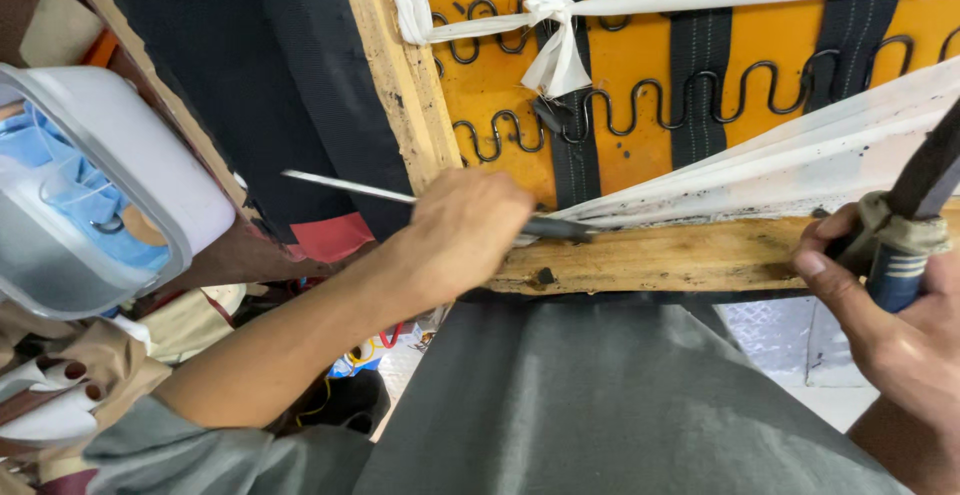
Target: The person strips a furniture seat by removing staples and fabric strips from the wooden frame using a pry tool and pliers. They occasionally use a hammer to assist the pry tool and handle the frame and fabric by hand.
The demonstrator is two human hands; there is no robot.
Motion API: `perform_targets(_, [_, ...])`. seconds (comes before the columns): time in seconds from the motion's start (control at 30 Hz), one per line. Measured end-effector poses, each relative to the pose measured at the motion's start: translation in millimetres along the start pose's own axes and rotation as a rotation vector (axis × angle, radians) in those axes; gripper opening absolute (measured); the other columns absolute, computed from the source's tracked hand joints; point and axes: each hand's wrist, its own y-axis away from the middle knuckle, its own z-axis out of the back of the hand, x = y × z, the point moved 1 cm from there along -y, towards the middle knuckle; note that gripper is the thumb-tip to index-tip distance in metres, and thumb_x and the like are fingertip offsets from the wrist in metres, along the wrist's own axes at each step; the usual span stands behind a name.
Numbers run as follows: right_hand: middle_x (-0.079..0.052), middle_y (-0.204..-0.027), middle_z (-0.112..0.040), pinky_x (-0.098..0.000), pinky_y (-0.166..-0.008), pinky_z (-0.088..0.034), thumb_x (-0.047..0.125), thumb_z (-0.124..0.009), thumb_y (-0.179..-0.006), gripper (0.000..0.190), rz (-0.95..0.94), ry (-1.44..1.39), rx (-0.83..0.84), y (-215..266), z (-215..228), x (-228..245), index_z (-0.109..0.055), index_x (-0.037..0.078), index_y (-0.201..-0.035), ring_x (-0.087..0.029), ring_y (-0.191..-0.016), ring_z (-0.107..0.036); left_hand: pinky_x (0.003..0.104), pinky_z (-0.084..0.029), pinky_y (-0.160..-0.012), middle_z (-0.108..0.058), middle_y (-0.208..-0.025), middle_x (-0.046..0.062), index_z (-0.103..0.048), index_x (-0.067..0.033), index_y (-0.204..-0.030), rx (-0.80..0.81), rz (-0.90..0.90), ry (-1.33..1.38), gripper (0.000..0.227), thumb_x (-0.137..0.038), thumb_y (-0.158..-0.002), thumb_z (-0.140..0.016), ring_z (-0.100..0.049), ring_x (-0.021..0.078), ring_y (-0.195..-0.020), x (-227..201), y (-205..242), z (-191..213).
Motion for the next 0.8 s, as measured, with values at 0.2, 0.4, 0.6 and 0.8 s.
perform_targets(0.2, [-0.014,-0.083,-0.067,-0.0357,-0.064,-0.052,0.006,-0.066,-0.101,0.015,-0.071,0.105,0.084,-11.3,7.4,-0.1,-0.063,-0.001,-0.114,-0.02,-0.07,-0.065,0.033,-0.048,-0.049,-0.062,-0.06,0.007,-0.061,-0.006,-0.081,-0.021,0.386,0.505,0.039,-0.04,-0.088,-0.079,-0.06,0.0173,-0.05,6.5,25.0,72.2])
perform_targets(0.4, [-0.013,-0.083,-0.07,-0.0332,-0.069,-0.053,0.006,-0.063,-0.099,0.01,-0.041,0.123,0.093,-17.7,9.9,13.6,-0.064,-0.001,-0.107,-0.017,-0.074,-0.066,0.029,-0.041,-0.044,-0.053,-0.058,0.0,-0.058,-0.0064,-0.075,-0.382,0.121,0.971,0.035,-0.029,-0.094,-0.077,-0.05,0.0103,-0.048,-28.0,13.5,81.0])
perform_targets(0.6, [-0.012,-0.085,-0.067,-0.0329,-0.061,-0.053,0.009,-0.067,-0.099,0.01,-0.042,0.13,0.134,-17.7,14.7,5.8,-0.067,0.001,-0.105,-0.017,-0.067,-0.064,0.045,-0.06,-0.062,-0.073,-0.082,0.02,-0.072,-0.0024,-0.09,-0.086,0.233,0.164,0.011,0.002,-0.08,-0.068,-0.075,0.0344,-0.077,-50.0,-25.6,-1.3])
perform_targets(0.8, [-0.011,-0.082,-0.069,-0.0323,-0.064,-0.048,0.008,-0.068,-0.1,0.011,-0.033,0.003,0.115,-14.0,13.4,-0.5,-0.067,-0.002,-0.105,-0.015,-0.07,-0.058,0.05,-0.058,-0.064,-0.071,-0.081,0.024,-0.07,0.0001,-0.088,-0.116,0.243,0.207,0.011,0.003,-0.079,-0.064,-0.073,0.0413,-0.078,-31.6,-22.9,-32.6])
